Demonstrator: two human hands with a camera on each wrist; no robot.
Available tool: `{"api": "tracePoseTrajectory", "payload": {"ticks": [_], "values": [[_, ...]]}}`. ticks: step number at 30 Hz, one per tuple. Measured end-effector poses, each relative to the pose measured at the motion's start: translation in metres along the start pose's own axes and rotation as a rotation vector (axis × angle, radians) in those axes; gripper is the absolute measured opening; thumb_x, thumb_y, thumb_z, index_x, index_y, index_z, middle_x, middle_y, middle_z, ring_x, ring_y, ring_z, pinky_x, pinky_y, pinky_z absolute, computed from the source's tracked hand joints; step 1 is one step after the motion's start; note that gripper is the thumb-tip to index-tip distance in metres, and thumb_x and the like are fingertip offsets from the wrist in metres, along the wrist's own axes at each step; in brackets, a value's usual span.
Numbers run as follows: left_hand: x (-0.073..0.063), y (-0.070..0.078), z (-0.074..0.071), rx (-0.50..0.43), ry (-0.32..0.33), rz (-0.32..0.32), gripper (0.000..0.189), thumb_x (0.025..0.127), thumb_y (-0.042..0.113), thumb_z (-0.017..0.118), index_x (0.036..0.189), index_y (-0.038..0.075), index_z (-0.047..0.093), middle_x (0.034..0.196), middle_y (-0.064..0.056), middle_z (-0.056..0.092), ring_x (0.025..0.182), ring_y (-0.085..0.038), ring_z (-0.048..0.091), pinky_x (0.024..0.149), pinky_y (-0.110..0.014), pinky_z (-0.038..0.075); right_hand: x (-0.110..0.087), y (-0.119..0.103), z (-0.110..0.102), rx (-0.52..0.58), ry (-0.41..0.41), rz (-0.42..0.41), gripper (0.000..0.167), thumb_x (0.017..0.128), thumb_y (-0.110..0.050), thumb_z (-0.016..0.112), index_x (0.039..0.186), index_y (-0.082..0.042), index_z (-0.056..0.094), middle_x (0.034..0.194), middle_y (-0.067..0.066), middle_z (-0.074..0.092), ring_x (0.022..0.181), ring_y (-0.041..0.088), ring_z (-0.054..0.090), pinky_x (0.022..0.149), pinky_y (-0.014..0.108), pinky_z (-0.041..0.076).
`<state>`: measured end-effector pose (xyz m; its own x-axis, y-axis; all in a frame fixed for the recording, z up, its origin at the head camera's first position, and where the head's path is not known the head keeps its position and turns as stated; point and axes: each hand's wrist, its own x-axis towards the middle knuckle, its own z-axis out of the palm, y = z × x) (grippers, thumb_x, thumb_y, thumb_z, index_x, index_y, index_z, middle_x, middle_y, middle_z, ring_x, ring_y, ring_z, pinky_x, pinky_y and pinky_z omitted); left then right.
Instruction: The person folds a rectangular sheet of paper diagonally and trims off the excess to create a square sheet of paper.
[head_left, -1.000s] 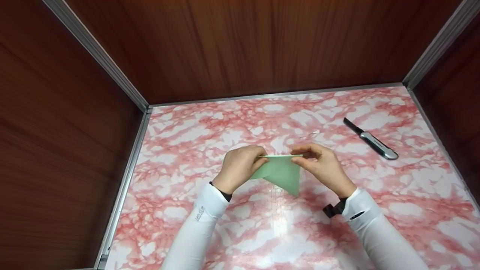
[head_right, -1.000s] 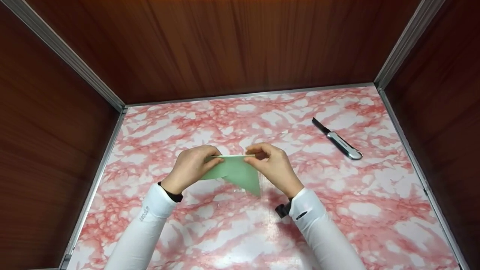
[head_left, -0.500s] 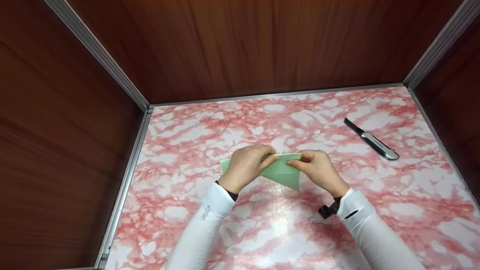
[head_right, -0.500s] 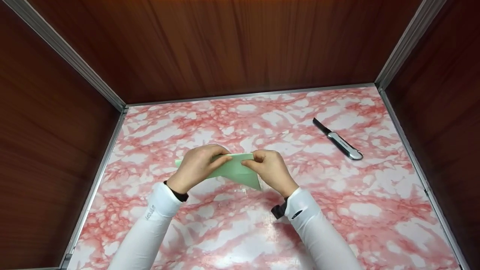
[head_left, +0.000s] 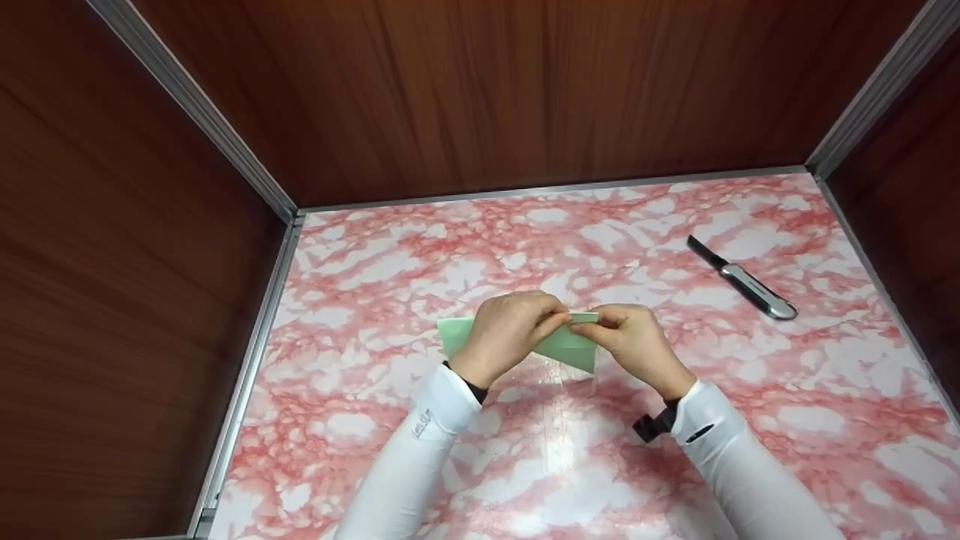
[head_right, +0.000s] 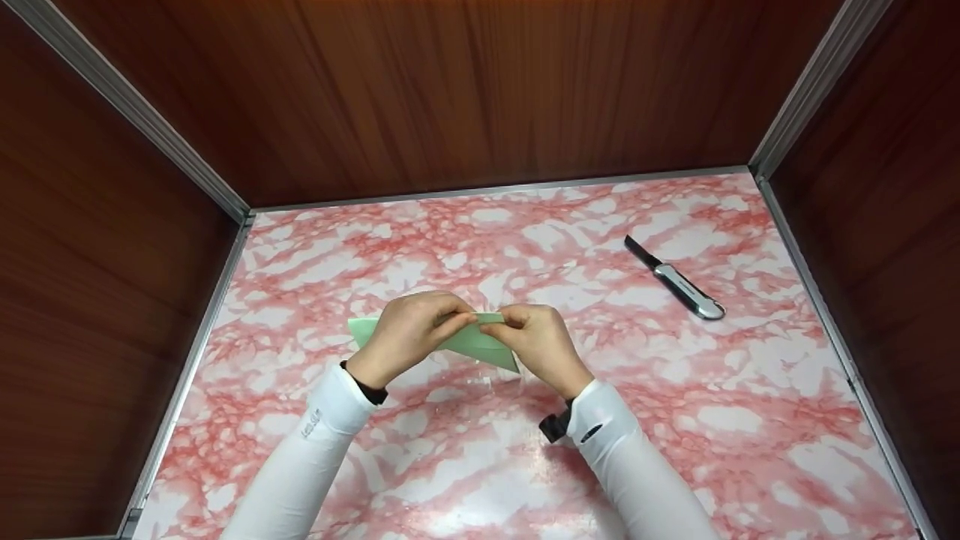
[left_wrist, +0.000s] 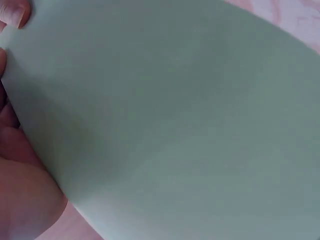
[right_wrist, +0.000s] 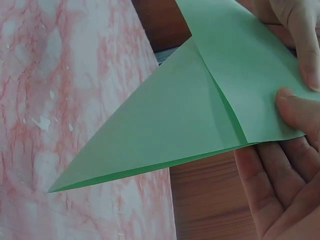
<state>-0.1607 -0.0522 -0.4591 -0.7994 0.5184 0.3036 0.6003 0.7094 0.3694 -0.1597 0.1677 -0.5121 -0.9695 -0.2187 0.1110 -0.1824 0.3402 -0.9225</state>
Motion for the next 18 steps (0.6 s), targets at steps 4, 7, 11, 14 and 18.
{"api": "tracePoseTrajectory", "payload": {"ticks": [4, 7, 11, 14, 18], "values": [[-0.003, -0.003, -0.004, -0.002, -0.006, -0.008, 0.02, 0.099, 0.039, 0.066, 0.096, 0.025, 0.078, 0.091, 0.015, 0.073, 0.074, 0.002, 0.063, 0.062, -0.023, 0.05, -0.001, 0.001, -0.002, -0.006, 0.01, 0.0, 0.02, 0.088, -0.035, 0.083, 0.08, -0.017, 0.08, 0.063, -0.003, 0.056, 0.057, 0.01, 0.037, 0.053, 0.024, 0.03], [-0.004, -0.004, -0.005, 0.0, -0.002, -0.006, 0.018, 0.098, 0.039, 0.068, 0.094, 0.025, 0.078, 0.089, 0.015, 0.072, 0.072, 0.002, 0.062, 0.06, -0.024, 0.049, -0.002, 0.0, -0.002, -0.009, -0.001, 0.011, 0.021, 0.088, -0.038, 0.083, 0.082, -0.017, 0.081, 0.066, -0.001, 0.06, 0.058, 0.011, 0.039, 0.055, 0.024, 0.031], [-0.004, -0.004, -0.006, 0.007, -0.01, -0.012, 0.018, 0.098, 0.039, 0.068, 0.093, 0.025, 0.078, 0.086, 0.015, 0.071, 0.07, 0.002, 0.06, 0.058, -0.024, 0.047, -0.003, -0.001, -0.002, -0.02, -0.026, 0.021, 0.022, 0.088, -0.041, 0.082, 0.089, -0.019, 0.081, 0.078, -0.002, 0.072, 0.067, 0.013, 0.056, 0.063, 0.024, 0.045], [-0.004, -0.004, -0.007, 0.015, -0.027, -0.019, 0.019, 0.099, 0.04, 0.067, 0.093, 0.025, 0.078, 0.085, 0.015, 0.071, 0.069, 0.002, 0.059, 0.059, -0.024, 0.047, -0.003, -0.004, -0.003, -0.009, -0.045, 0.009, 0.025, 0.088, -0.043, 0.081, 0.102, -0.022, 0.08, 0.093, -0.004, 0.075, 0.083, 0.016, 0.067, 0.073, 0.027, 0.053], [-0.003, -0.003, -0.005, 0.027, -0.046, -0.015, 0.02, 0.1, 0.04, 0.065, 0.095, 0.026, 0.078, 0.086, 0.015, 0.07, 0.07, 0.002, 0.06, 0.06, -0.023, 0.048, -0.003, -0.009, -0.004, 0.036, -0.035, -0.045, 0.023, 0.09, -0.038, 0.079, 0.108, -0.024, 0.081, 0.102, -0.006, 0.076, 0.09, 0.017, 0.07, 0.076, 0.026, 0.055]]}}
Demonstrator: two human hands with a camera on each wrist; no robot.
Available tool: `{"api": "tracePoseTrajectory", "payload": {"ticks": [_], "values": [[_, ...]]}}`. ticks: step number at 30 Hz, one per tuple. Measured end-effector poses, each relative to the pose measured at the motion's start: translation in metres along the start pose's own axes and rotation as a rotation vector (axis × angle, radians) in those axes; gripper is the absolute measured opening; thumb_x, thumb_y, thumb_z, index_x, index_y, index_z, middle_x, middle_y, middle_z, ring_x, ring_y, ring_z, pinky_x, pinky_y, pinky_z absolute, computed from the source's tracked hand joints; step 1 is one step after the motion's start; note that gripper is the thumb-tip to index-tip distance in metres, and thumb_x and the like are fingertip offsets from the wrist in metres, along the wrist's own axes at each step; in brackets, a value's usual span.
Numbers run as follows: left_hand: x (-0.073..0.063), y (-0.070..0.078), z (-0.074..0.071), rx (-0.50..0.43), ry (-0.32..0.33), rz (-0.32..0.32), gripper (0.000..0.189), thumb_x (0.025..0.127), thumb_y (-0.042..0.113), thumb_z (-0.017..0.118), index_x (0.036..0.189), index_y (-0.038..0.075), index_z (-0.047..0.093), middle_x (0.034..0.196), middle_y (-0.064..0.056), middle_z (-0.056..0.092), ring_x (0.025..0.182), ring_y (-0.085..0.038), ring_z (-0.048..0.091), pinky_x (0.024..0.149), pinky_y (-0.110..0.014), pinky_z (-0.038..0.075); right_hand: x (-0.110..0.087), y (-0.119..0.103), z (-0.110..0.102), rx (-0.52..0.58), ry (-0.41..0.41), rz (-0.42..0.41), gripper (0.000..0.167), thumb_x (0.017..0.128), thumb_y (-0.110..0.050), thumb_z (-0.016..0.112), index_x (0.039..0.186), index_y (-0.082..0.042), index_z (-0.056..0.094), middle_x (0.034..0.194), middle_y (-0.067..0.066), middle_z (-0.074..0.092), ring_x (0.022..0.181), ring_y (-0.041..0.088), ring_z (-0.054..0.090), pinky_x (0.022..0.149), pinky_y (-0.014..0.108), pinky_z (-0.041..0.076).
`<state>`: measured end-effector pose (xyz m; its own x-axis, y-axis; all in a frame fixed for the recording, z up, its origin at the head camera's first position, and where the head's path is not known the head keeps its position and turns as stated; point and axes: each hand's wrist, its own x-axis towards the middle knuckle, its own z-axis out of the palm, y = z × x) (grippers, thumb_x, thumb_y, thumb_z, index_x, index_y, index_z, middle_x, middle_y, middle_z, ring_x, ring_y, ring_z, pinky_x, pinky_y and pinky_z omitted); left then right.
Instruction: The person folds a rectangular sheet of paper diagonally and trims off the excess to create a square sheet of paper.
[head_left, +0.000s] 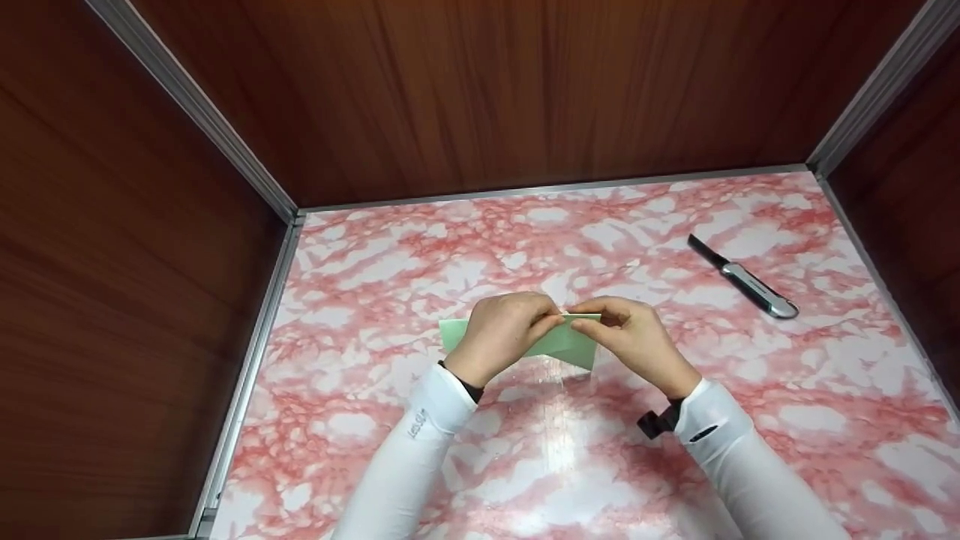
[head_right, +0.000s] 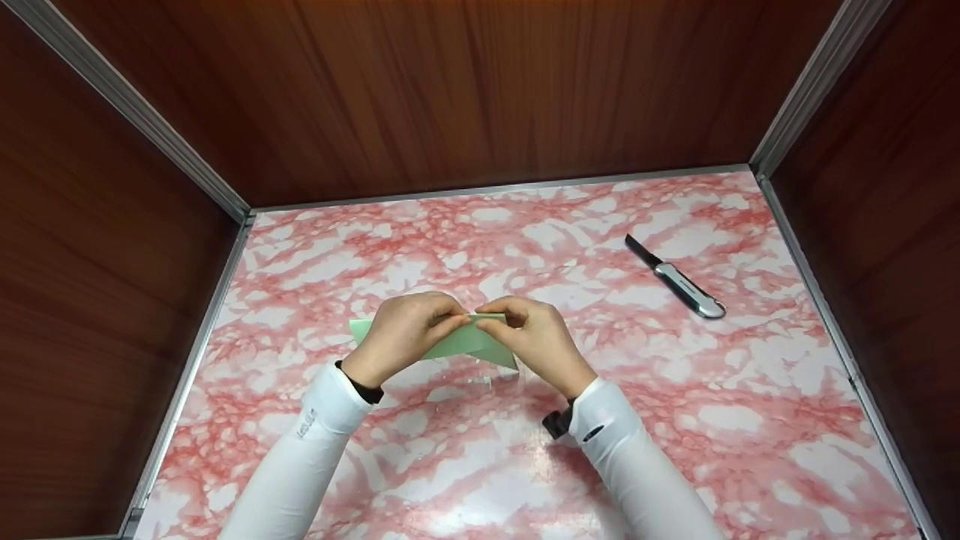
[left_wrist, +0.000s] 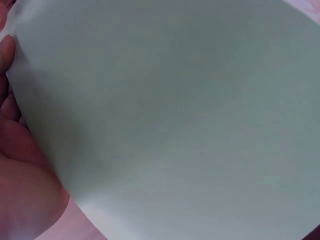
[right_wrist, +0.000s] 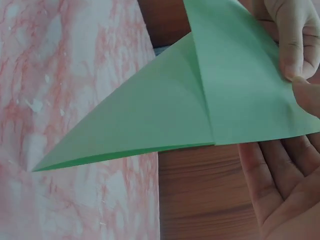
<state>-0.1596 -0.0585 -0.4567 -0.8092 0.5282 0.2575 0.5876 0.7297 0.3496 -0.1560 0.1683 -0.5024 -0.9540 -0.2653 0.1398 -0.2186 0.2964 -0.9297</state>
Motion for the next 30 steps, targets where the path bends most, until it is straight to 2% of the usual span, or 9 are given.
{"api": "tracePoseTrajectory", "payload": {"ticks": [4, 9, 12, 16, 20, 26, 30], "values": [[0.001, -0.001, 0.001, 0.001, -0.024, 0.021, 0.021, 0.101, 0.04, 0.064, 0.095, 0.024, 0.077, 0.084, 0.015, 0.068, 0.069, 0.001, 0.059, 0.061, -0.024, 0.049, 0.0, -0.01, 0.002, -0.014, 0.046, -0.086, 0.009, 0.092, -0.023, 0.079, 0.1, -0.02, 0.083, 0.096, -0.007, 0.077, 0.084, 0.012, 0.068, 0.072, 0.021, 0.052], [0.001, -0.004, 0.001, 0.021, -0.121, 0.075, 0.03, 0.109, 0.038, 0.049, 0.095, 0.021, 0.069, 0.07, 0.012, 0.052, 0.061, -0.005, 0.048, 0.059, -0.028, 0.045, -0.005, -0.031, 0.003, -0.029, 0.077, -0.131, 0.008, 0.091, -0.007, 0.078, 0.096, -0.01, 0.083, 0.092, -0.003, 0.078, 0.074, 0.007, 0.062, 0.064, 0.017, 0.047], [0.0, -0.005, 0.001, 0.039, -0.16, 0.1, 0.033, 0.112, 0.036, 0.043, 0.097, 0.02, 0.068, 0.068, 0.011, 0.045, 0.061, -0.007, 0.045, 0.059, -0.029, 0.044, -0.007, -0.034, 0.004, -0.015, 0.075, -0.149, 0.008, 0.091, -0.005, 0.077, 0.096, -0.007, 0.083, 0.092, 0.0, 0.078, 0.073, 0.006, 0.062, 0.063, 0.016, 0.048], [-0.001, -0.008, -0.002, 0.037, -0.184, 0.101, 0.033, 0.112, 0.037, 0.043, 0.097, 0.02, 0.067, 0.067, 0.01, 0.042, 0.06, -0.006, 0.042, 0.058, -0.028, 0.041, -0.008, -0.033, 0.004, -0.002, 0.077, -0.183, 0.008, 0.091, -0.002, 0.077, 0.096, -0.005, 0.083, 0.093, 0.002, 0.078, 0.076, 0.007, 0.066, 0.065, 0.016, 0.05], [-0.002, -0.011, -0.007, 0.032, -0.181, 0.101, 0.031, 0.11, 0.038, 0.048, 0.097, 0.02, 0.07, 0.07, 0.012, 0.052, 0.061, -0.005, 0.045, 0.059, -0.027, 0.043, -0.008, -0.032, 0.003, 0.035, 0.098, -0.208, 0.01, 0.09, 0.002, 0.076, 0.095, -0.004, 0.082, 0.093, 0.004, 0.078, 0.081, 0.01, 0.071, 0.069, 0.018, 0.054], [-0.004, -0.014, -0.01, 0.033, -0.174, 0.133, 0.03, 0.108, 0.037, 0.052, 0.11, 0.021, 0.076, 0.091, 0.012, 0.072, 0.073, -0.004, 0.061, 0.07, -0.03, 0.054, -0.007, -0.024, 0.002, 0.039, 0.1, -0.202, 0.01, 0.089, 0.002, 0.077, 0.095, -0.004, 0.082, 0.093, 0.003, 0.079, 0.083, 0.012, 0.073, 0.073, 0.02, 0.056], [-0.007, -0.017, -0.011, -0.032, -0.22, 0.082, 0.032, 0.108, 0.04, 0.051, 0.116, 0.022, 0.077, 0.099, 0.012, 0.074, 0.081, -0.003, 0.065, 0.078, -0.03, 0.055, -0.005, -0.009, -0.001, 0.033, 0.111, -0.154, 0.011, 0.089, -0.002, 0.078, 0.095, -0.009, 0.083, 0.093, 0.001, 0.079, 0.084, 0.013, 0.073, 0.073, 0.021, 0.056]]}}
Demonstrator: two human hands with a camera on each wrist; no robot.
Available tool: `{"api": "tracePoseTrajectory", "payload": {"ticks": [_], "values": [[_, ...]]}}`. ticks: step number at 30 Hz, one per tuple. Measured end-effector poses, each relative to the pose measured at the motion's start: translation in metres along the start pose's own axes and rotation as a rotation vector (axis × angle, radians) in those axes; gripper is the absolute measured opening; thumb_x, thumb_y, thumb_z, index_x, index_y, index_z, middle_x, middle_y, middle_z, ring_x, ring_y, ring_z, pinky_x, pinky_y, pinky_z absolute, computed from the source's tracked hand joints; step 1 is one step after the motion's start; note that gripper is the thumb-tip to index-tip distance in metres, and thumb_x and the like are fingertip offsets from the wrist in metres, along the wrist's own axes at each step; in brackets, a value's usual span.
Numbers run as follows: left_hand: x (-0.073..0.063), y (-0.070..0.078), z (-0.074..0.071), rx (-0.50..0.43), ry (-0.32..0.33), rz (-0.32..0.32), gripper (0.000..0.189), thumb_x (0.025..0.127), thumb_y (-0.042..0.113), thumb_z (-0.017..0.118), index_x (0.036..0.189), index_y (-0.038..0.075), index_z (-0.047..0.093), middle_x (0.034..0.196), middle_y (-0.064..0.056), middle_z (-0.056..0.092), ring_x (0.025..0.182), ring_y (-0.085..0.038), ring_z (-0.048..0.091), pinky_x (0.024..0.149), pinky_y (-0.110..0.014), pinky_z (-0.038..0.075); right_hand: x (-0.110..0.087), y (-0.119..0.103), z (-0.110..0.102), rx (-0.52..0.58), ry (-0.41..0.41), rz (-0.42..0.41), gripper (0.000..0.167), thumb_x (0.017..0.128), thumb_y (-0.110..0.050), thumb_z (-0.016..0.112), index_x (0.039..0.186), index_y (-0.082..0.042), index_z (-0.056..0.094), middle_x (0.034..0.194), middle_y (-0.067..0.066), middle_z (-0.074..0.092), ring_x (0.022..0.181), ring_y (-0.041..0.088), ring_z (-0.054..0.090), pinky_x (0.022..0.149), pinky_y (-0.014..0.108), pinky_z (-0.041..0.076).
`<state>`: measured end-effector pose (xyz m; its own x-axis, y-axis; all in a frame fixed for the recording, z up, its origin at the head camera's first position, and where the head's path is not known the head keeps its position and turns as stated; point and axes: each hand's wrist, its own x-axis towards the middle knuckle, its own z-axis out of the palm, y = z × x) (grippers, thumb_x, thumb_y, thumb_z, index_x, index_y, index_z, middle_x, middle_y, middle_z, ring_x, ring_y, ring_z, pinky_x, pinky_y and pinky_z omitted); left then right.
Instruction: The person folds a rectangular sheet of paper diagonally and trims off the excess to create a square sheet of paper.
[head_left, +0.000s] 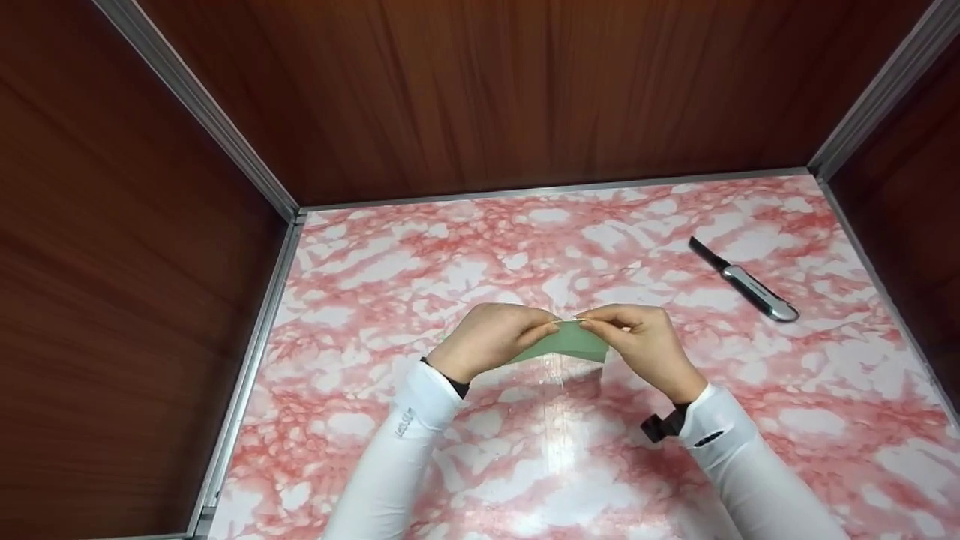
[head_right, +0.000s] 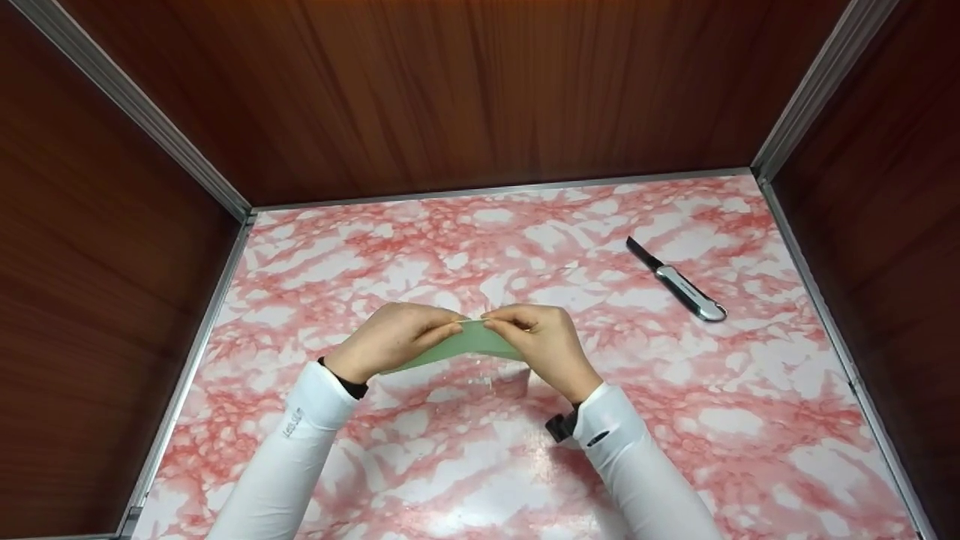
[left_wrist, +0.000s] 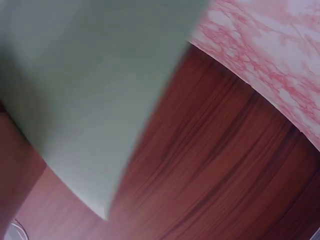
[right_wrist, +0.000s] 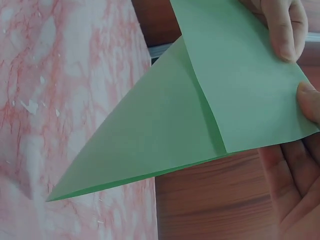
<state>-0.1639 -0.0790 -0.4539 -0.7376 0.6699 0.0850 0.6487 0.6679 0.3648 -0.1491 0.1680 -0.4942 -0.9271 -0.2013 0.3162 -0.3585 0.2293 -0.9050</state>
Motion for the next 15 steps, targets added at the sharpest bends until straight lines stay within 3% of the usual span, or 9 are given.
{"api": "tracePoseTrajectory", "payload": {"ticks": [3, 6, 11, 15], "values": [[-0.0025, -0.0015, -0.001, -0.032, -0.021, -0.029, 0.032, 0.108, 0.04, 0.052, 0.114, 0.022, 0.077, 0.098, 0.012, 0.074, 0.081, -0.003, 0.064, 0.079, -0.03, 0.055, -0.0002, 0.0076, -0.0039, -0.02, 0.008, 0.021, 0.012, 0.089, -0.006, 0.079, 0.095, -0.015, 0.084, 0.094, -0.003, 0.078, 0.085, 0.013, 0.073, 0.073, 0.02, 0.056], [-0.0039, -0.0025, -0.0016, -0.02, -0.02, -0.016, 0.03, 0.108, 0.037, 0.053, 0.112, 0.019, 0.077, 0.096, 0.01, 0.074, 0.079, -0.004, 0.064, 0.077, -0.031, 0.054, -0.0002, 0.0104, -0.0058, -0.043, 0.001, 0.01, 0.012, 0.089, -0.008, 0.08, 0.095, -0.017, 0.084, 0.094, -0.004, 0.078, 0.086, 0.013, 0.073, 0.072, 0.02, 0.055], [-0.0059, -0.005, -0.0027, -0.062, -0.038, -0.017, 0.033, 0.108, 0.038, 0.053, 0.115, 0.018, 0.078, 0.101, 0.008, 0.075, 0.083, -0.004, 0.065, 0.078, -0.03, 0.054, -0.0002, 0.0093, -0.0061, -0.068, -0.004, 0.007, 0.01, 0.089, -0.007, 0.08, 0.095, -0.014, 0.084, 0.094, -0.003, 0.079, 0.085, 0.012, 0.073, 0.072, 0.019, 0.055], [-0.0087, -0.0087, -0.0045, -0.11, -0.051, -0.045, 0.032, 0.107, 0.038, 0.054, 0.11, 0.018, 0.079, 0.095, 0.008, 0.074, 0.079, -0.005, 0.062, 0.077, -0.03, 0.053, -0.0006, 0.0024, -0.0078, -0.071, -0.005, 0.027, 0.009, 0.091, -0.007, 0.078, 0.098, -0.009, 0.083, 0.095, 0.0, 0.079, 0.086, 0.012, 0.073, 0.073, 0.019, 0.055]]}}
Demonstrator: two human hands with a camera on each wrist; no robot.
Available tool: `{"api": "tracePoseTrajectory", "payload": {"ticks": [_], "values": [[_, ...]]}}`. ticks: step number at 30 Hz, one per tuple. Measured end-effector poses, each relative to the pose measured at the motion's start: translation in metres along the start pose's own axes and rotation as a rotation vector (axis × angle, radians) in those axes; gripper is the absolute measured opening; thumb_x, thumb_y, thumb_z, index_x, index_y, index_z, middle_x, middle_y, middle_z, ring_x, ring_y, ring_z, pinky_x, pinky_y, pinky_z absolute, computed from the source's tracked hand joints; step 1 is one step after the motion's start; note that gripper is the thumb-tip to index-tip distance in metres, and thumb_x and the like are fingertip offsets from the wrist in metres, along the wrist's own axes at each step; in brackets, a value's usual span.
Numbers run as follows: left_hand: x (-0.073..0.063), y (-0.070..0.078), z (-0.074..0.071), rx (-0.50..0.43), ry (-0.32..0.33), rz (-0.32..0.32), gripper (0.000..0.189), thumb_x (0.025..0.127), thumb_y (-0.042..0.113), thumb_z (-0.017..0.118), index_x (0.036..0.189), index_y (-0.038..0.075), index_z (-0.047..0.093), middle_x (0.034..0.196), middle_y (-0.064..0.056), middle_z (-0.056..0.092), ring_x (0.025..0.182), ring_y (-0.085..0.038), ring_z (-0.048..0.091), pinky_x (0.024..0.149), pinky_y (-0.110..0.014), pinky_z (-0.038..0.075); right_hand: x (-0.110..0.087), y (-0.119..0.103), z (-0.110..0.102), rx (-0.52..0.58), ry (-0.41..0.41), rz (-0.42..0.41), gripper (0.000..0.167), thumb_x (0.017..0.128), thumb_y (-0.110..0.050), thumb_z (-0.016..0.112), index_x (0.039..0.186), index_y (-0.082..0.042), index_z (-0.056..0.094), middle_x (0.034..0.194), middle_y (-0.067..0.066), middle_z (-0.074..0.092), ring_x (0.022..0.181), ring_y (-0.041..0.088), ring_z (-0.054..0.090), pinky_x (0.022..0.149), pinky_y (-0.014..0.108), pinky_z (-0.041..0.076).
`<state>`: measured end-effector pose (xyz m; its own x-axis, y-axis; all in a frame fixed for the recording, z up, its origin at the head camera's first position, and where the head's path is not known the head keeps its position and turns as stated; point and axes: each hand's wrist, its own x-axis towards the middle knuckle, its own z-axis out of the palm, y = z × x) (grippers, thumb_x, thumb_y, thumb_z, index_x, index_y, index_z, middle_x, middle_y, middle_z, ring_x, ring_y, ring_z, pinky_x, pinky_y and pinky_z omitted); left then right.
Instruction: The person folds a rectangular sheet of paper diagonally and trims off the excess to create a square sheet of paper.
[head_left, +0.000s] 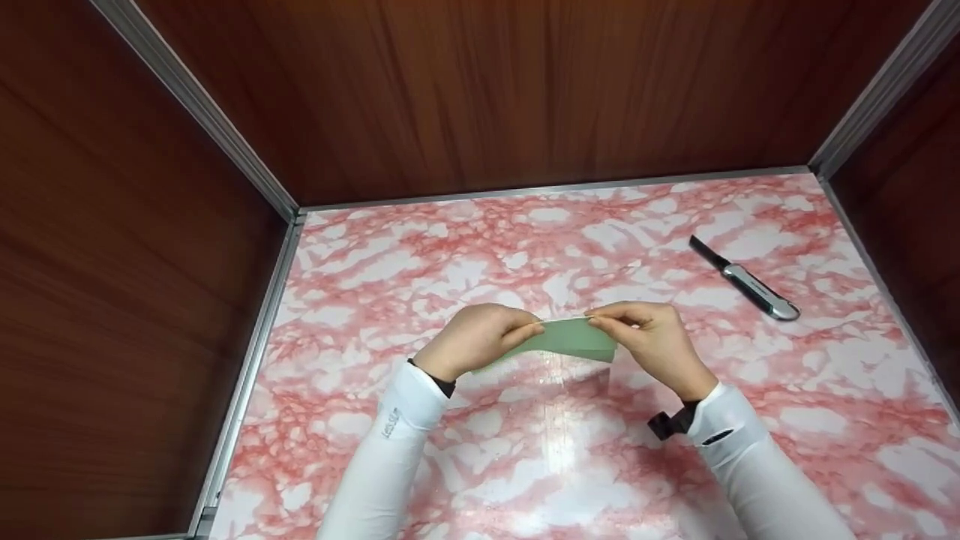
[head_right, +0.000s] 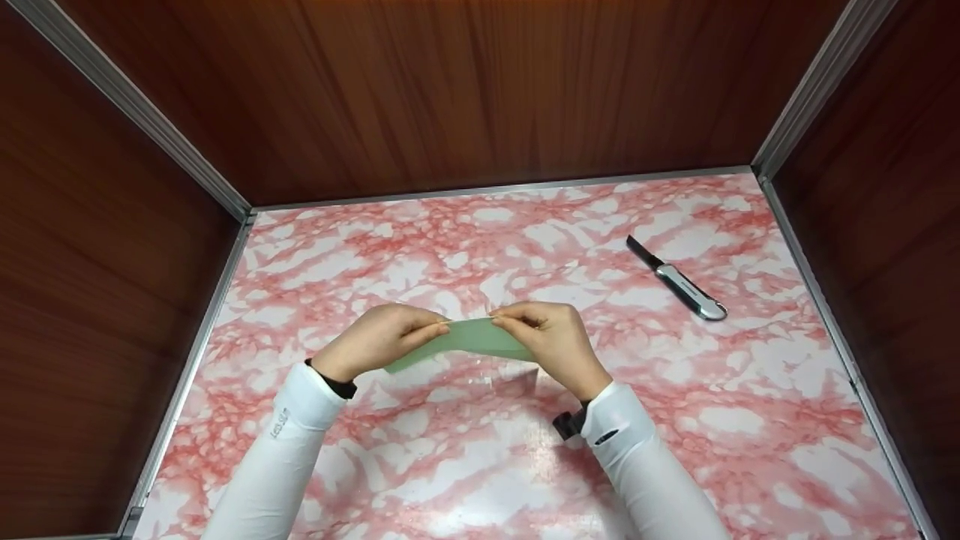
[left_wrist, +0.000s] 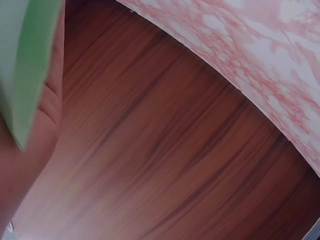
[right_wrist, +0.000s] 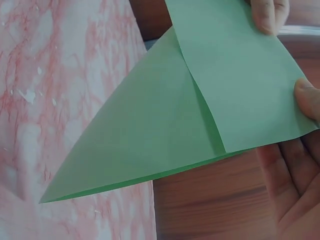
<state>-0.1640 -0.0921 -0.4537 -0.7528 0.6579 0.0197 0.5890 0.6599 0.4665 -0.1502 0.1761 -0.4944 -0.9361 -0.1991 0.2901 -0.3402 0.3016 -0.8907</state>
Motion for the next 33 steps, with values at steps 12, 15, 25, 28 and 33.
{"api": "tracePoseTrajectory", "payload": {"ticks": [12, 15, 25, 28, 33], "values": [[-0.007, -0.007, -0.006, -0.033, 0.021, -0.015, 0.031, 0.107, 0.038, 0.055, 0.115, 0.019, 0.079, 0.099, 0.008, 0.075, 0.083, -0.005, 0.064, 0.08, -0.032, 0.054, 0.002, 0.007, -0.006, 0.03, 0.049, 0.039, 0.01, 0.089, -0.007, 0.08, 0.095, -0.014, 0.084, 0.094, 0.0, 0.079, 0.085, 0.011, 0.072, 0.072, 0.019, 0.055], [-0.008, -0.008, -0.007, -0.022, 0.028, -0.008, 0.032, 0.107, 0.037, 0.055, 0.118, 0.019, 0.078, 0.104, 0.007, 0.076, 0.09, -0.005, 0.067, 0.086, -0.033, 0.055, 0.002, 0.006, -0.007, 0.044, 0.044, 0.031, 0.009, 0.089, -0.009, 0.081, 0.095, -0.014, 0.084, 0.094, 0.001, 0.079, 0.085, 0.012, 0.073, 0.073, 0.02, 0.055], [-0.015, -0.012, -0.019, -0.025, 0.056, -0.023, 0.029, 0.106, 0.037, 0.057, 0.112, 0.02, 0.079, 0.091, 0.011, 0.07, 0.077, -0.006, 0.058, 0.077, -0.03, 0.051, 0.001, 0.003, -0.017, 0.084, 0.058, 0.029, 0.008, 0.089, -0.015, 0.082, 0.097, -0.016, 0.084, 0.095, 0.001, 0.078, 0.084, 0.013, 0.073, 0.071, 0.021, 0.055], [-0.016, -0.013, -0.02, -0.037, 0.061, -0.018, 0.029, 0.106, 0.038, 0.056, 0.111, 0.02, 0.079, 0.091, 0.011, 0.07, 0.077, -0.006, 0.058, 0.077, -0.03, 0.051, 0.001, 0.006, -0.017, 0.084, 0.072, 0.029, 0.009, 0.089, -0.013, 0.082, 0.098, -0.014, 0.084, 0.095, 0.002, 0.078, 0.085, 0.012, 0.072, 0.071, 0.02, 0.055], [-0.02, -0.016, -0.025, -0.065, 0.074, -0.049, 0.027, 0.106, 0.037, 0.058, 0.111, 0.021, 0.08, 0.098, 0.011, 0.074, 0.084, -0.004, 0.064, 0.082, -0.03, 0.053, 0.0, 0.009, -0.02, 0.097, 0.103, 0.041, 0.01, 0.088, -0.009, 0.082, 0.098, -0.012, 0.084, 0.095, 0.004, 0.079, 0.089, 0.012, 0.072, 0.075, 0.02, 0.054]]}}
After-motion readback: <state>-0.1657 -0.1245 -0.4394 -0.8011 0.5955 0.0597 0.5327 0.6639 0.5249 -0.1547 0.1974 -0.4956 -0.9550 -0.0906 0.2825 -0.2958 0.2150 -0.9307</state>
